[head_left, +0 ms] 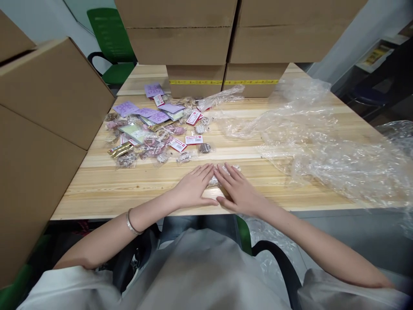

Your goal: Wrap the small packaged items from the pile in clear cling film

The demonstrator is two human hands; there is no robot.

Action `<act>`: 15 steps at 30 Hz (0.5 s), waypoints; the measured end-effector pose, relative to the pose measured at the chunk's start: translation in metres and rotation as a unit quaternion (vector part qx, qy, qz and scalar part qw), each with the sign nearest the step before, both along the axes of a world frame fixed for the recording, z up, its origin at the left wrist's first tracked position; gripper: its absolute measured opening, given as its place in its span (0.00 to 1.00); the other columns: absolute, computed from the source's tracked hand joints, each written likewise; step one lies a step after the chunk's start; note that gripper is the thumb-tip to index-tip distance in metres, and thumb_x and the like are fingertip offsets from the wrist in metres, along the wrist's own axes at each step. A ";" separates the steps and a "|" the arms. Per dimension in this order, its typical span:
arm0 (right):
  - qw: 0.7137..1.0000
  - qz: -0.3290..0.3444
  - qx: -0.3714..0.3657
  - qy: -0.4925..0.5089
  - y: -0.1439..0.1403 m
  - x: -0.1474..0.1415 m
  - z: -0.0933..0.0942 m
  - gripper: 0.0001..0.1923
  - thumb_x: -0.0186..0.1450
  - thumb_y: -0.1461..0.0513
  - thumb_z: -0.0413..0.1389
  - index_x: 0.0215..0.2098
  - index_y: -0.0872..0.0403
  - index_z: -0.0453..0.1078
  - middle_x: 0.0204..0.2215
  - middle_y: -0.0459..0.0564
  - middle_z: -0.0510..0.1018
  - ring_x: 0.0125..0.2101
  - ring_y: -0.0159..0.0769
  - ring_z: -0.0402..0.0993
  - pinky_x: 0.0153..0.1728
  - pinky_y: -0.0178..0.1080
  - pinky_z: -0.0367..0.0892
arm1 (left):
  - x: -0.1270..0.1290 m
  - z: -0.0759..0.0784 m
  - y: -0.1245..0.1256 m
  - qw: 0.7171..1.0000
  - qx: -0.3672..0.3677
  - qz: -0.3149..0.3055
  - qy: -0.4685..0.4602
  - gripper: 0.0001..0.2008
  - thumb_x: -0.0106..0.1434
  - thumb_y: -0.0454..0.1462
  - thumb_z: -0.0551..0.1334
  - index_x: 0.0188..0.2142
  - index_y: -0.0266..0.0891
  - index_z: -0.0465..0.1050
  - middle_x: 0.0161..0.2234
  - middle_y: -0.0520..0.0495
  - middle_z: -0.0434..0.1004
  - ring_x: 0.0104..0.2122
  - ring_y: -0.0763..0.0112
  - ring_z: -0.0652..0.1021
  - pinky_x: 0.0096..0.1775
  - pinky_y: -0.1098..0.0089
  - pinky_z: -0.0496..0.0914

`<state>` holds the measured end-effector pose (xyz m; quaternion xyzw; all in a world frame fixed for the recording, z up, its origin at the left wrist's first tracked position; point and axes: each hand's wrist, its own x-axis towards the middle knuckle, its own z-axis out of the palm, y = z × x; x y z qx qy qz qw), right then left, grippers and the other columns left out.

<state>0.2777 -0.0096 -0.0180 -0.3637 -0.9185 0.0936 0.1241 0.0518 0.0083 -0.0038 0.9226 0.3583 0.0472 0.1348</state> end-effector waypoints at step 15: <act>0.875 -0.125 -0.333 0.329 0.026 0.051 0.035 0.24 0.56 0.53 0.66 0.50 0.52 0.77 0.43 0.52 0.82 0.40 0.44 0.80 0.38 0.41 0.75 | 0.029 0.054 0.034 0.953 -0.241 -0.017 -0.184 0.24 0.63 0.38 0.61 0.57 0.40 0.59 0.34 0.51 0.79 0.29 0.70 0.77 0.33 0.71 0.69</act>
